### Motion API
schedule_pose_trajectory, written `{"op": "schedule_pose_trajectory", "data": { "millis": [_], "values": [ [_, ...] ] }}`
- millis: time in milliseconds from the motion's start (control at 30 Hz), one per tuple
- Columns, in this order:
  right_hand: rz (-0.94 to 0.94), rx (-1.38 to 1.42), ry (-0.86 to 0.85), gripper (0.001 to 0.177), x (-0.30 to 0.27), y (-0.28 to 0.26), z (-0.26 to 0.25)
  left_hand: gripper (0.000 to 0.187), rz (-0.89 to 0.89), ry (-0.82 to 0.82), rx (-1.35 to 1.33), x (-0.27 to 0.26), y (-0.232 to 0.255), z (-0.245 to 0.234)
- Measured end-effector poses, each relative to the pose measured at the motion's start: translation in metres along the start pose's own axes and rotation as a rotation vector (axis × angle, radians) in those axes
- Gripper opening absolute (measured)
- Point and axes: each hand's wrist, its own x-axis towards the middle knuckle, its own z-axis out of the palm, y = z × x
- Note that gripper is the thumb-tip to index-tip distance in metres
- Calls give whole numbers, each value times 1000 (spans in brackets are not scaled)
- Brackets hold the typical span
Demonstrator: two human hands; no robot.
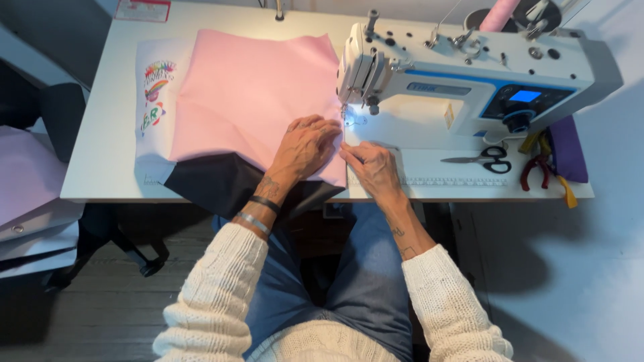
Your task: Sewing pink fabric pieces using an industrial sewing machine.
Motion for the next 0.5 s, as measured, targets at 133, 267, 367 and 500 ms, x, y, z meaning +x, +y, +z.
{"op": "schedule_pose_trajectory", "data": {
  "millis": [133,267,367,500],
  "values": [
    [-16,-9,-2,21,7,3,2,33,-16,-26,-15,6,10,-18],
    [19,15,-22,20,10,7,5,31,-18,-26,-19,10,11,-22],
    [5,11,-28,20,13,9,4,33,-32,-31,-15,14,12,-24],
    [30,38,-45,20,16,9,5,34,-53,-35,-25,16,12,-28]
  ]
}}
